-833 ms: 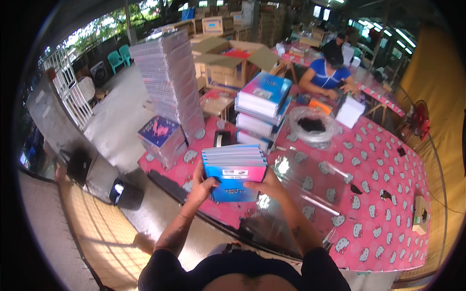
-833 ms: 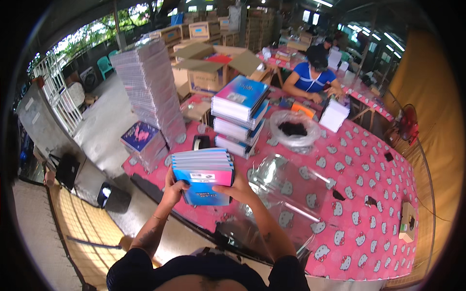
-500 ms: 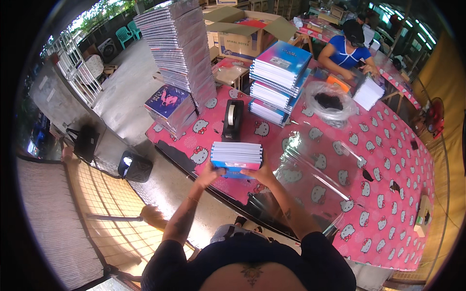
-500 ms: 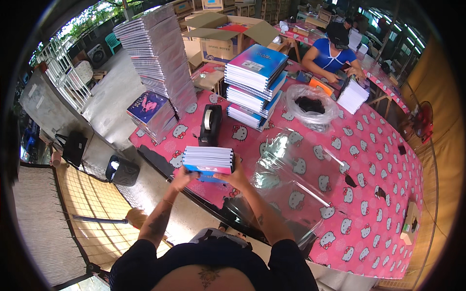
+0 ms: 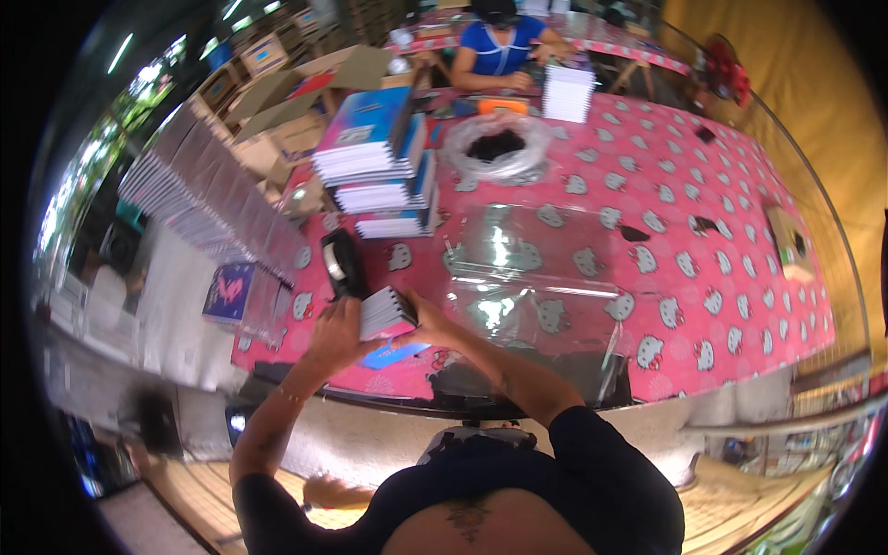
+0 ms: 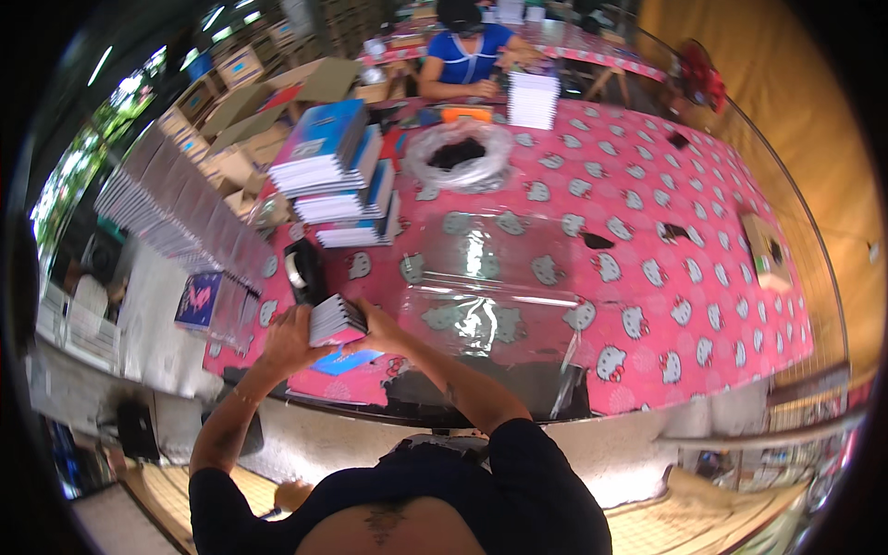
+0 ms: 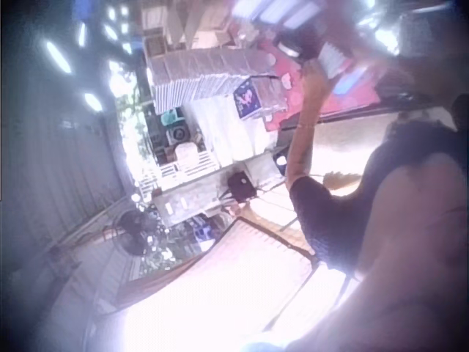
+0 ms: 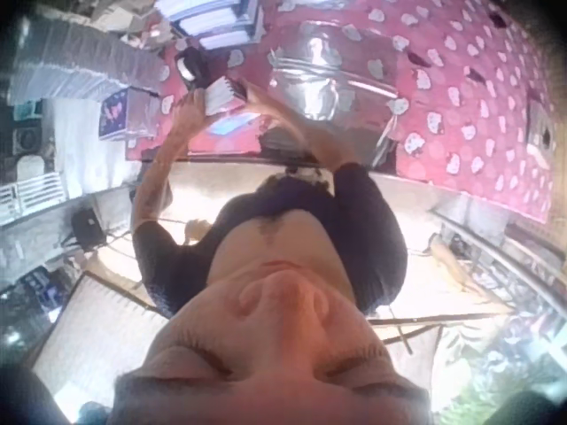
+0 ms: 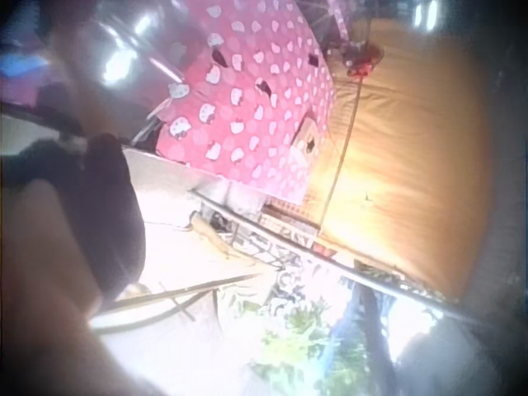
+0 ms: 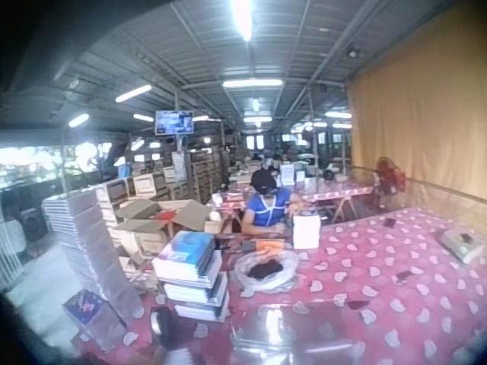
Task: The person picks up a notebook, slides it into a plastic sleeve, folds the opening, and seals it with tape from a dispenser before placing it onto a stack.
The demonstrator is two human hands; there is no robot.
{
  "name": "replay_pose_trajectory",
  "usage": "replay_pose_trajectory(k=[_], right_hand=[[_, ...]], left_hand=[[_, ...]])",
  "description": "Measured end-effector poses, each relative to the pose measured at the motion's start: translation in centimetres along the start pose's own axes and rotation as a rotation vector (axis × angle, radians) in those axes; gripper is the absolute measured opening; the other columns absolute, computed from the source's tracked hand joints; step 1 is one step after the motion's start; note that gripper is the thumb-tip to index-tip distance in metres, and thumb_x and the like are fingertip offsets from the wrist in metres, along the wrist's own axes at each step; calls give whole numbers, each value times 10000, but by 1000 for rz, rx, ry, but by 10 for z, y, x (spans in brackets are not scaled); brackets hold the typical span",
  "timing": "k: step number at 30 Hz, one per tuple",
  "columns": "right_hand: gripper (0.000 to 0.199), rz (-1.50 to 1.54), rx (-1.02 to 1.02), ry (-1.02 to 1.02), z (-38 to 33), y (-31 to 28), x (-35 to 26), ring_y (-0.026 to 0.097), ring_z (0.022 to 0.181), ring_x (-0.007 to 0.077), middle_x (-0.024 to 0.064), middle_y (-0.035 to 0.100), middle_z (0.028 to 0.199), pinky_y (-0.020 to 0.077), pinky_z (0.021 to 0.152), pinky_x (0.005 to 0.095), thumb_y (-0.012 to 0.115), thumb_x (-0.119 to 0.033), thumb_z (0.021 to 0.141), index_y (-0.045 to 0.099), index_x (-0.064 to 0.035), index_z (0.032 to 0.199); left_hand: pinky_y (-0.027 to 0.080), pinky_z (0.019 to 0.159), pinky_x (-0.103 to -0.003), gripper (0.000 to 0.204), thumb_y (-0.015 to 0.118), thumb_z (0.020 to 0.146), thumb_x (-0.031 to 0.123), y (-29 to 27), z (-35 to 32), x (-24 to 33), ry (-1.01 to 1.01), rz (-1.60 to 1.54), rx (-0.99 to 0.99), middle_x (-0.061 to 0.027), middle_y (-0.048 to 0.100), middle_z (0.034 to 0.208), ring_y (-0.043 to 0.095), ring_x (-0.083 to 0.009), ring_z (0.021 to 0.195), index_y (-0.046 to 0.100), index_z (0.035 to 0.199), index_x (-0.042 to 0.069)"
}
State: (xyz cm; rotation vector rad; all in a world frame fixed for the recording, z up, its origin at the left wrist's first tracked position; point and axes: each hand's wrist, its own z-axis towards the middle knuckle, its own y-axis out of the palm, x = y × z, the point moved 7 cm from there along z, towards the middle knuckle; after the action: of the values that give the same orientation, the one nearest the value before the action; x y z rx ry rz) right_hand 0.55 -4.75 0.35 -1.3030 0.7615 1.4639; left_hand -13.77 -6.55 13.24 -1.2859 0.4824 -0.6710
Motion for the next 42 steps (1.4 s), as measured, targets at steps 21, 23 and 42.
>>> replay_pose_trajectory(k=[21,23,42], right_hand=[[416,404,858,596,-256,-261,67,652,794,161,53,675,926,532,666,283,698,-357,872,646,-35,1130],[400,235,872,698,-264,-275,97,666,806,156,46,694,897,528,642,286,694,-375,864,673,-57,1107],[163,-782,-53,385,-297,-170,2,681,831,274,85,690,918,526,709,398,669,-203,884,643,-110,1015]], left_hand=[[527,818,-398,603,729,778,576,180,156,146,-591,-801,-281,-175,725,910,696,-294,872,744,937,-5],[520,837,-413,571,718,779,580,194,168,148,-522,-782,-228,-187,724,903,690,-312,910,754,893,22],[530,757,-388,218,703,888,273,177,32,125,294,-582,-273,-84,662,964,647,-278,905,676,1030,111]])
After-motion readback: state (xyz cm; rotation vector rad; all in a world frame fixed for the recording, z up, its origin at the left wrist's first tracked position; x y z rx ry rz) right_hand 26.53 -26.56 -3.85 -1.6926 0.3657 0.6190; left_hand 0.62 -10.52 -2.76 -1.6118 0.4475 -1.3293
